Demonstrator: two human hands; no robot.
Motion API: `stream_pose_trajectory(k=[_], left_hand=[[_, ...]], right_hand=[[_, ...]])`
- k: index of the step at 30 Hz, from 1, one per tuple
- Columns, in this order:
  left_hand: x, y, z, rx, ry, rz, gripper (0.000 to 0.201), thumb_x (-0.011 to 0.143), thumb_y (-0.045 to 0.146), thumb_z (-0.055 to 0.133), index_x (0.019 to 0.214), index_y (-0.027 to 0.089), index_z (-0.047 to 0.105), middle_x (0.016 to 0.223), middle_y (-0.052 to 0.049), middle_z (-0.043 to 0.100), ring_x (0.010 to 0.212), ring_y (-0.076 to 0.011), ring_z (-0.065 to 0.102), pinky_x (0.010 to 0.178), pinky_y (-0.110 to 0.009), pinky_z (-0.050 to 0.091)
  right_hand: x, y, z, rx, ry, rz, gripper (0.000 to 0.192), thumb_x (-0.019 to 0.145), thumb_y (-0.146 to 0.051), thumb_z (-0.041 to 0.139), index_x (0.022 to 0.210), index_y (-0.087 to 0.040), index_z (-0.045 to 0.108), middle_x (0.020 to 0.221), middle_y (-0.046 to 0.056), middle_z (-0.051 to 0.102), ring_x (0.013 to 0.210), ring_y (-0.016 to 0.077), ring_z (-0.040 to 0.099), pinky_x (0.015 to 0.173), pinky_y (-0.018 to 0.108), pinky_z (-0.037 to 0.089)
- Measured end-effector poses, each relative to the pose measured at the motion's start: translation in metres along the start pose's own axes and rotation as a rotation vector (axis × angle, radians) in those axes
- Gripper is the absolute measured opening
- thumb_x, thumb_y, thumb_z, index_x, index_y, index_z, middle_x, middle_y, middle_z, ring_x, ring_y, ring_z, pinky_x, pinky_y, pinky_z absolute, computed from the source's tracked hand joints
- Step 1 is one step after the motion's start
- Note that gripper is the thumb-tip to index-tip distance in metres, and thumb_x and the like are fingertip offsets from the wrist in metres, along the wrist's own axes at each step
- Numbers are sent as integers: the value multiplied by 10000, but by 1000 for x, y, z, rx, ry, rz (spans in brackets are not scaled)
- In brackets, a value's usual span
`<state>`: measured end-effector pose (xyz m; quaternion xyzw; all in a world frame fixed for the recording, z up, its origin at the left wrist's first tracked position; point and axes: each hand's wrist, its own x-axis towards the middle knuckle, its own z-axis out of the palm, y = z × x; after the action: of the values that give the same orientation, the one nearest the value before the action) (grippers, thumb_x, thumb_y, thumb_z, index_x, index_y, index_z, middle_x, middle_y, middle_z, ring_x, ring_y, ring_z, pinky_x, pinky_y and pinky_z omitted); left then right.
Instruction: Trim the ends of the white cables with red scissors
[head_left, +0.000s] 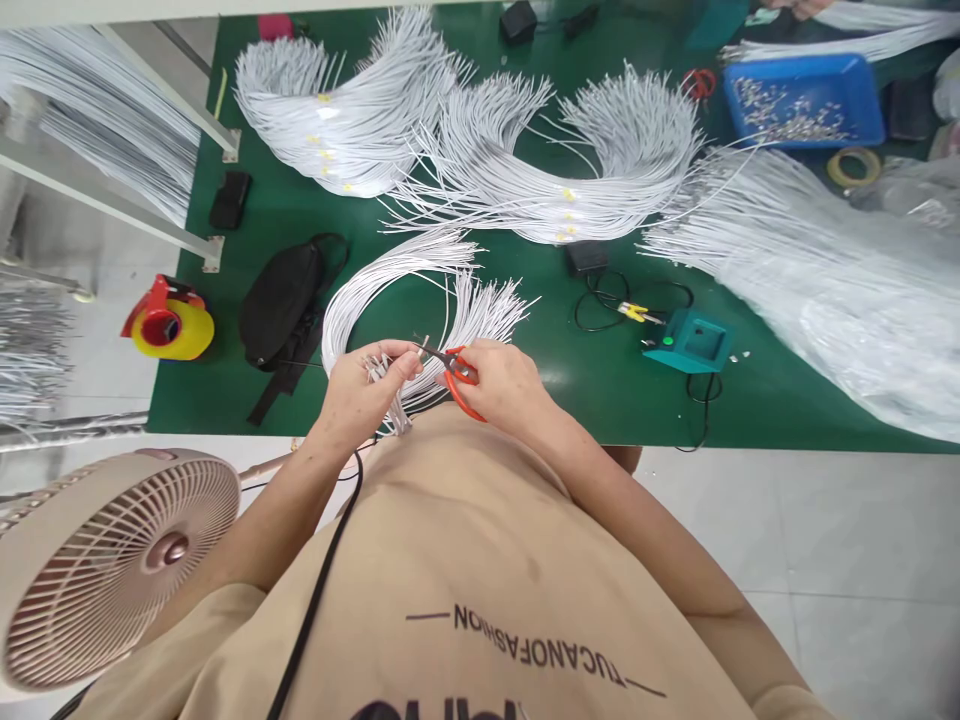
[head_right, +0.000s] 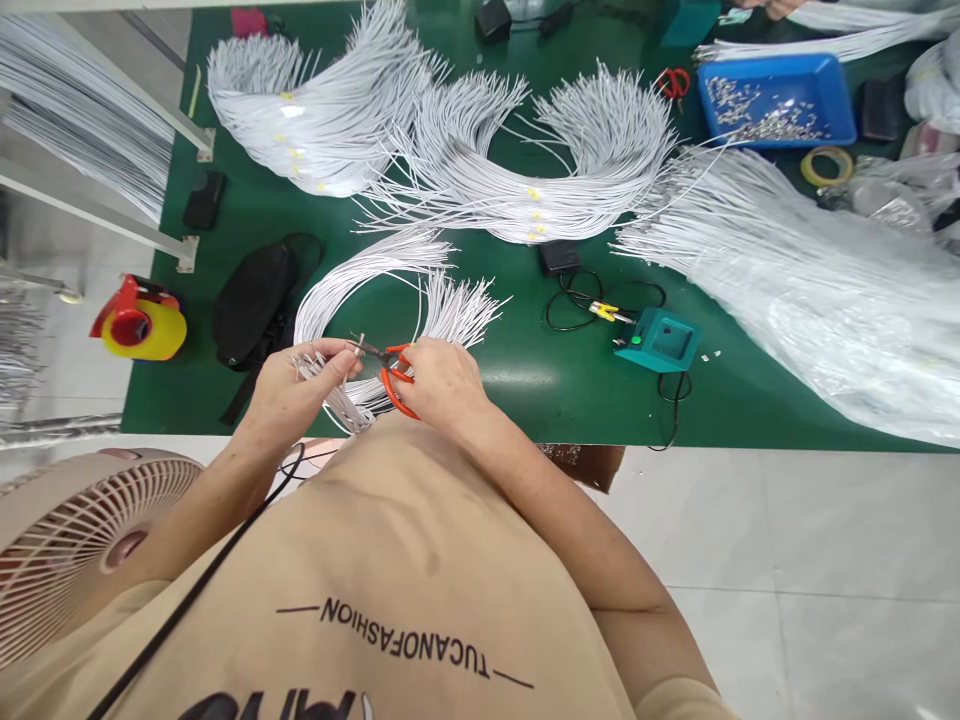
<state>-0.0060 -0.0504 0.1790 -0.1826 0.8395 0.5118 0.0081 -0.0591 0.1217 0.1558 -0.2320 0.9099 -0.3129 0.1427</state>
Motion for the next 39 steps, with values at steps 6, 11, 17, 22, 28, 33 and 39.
stream_pose_trajectory(k=[6,11,17,22,28,33,39], left_hand=[[-1,1,1,-36,-36,1,263,776,415,701,880,177,741,759,-40,715,720,-170,624,707,-277,477],[-2,5,2,-30,-52,-23,301,745,434,728,883,167,751,766,-44,717,702,-165,603,671,-268,465],[-2,7,4,5,-51,-21,308,721,437,749,845,156,734,797,-47,717,712,-156,593,667,-258,457],[0,6,5,17,-42,6,258,694,390,771,789,161,699,750,-25,692,675,-140,578,650,-249,453],[2,9,2,6,-84,-24,221,753,383,713,796,167,721,764,-41,721,717,-165,616,666,-260,458],[0,8,7,-3,-14,-16,231,708,366,753,810,161,726,754,-35,709,680,-150,593,634,-252,453],[2,1,11,-8,154,31,198,696,318,754,813,164,714,758,-21,698,693,-143,596,664,-251,467]], right_hand=[[9,-1,4,754,160,27,217,780,-365,635,838,-170,712,741,-14,636,648,98,500,634,236,387],[13,-4,5,889,169,74,205,711,-359,690,769,-163,708,687,-20,613,611,92,468,611,239,388],[12,-7,14,927,181,100,171,670,-312,687,749,-160,686,712,-18,615,637,98,493,611,237,392],[10,-16,12,1100,120,145,163,718,-305,637,767,-158,689,680,-32,588,646,89,500,644,230,411],[14,-11,5,1168,78,144,155,680,-292,690,765,-163,696,744,-16,647,708,101,560,703,238,440],[12,-10,15,1148,138,157,159,671,-305,688,717,-155,662,691,-27,612,655,92,519,653,232,421],[-2,-20,23,1087,142,55,199,711,-331,684,656,-158,602,655,-40,549,612,81,445,616,233,383]])
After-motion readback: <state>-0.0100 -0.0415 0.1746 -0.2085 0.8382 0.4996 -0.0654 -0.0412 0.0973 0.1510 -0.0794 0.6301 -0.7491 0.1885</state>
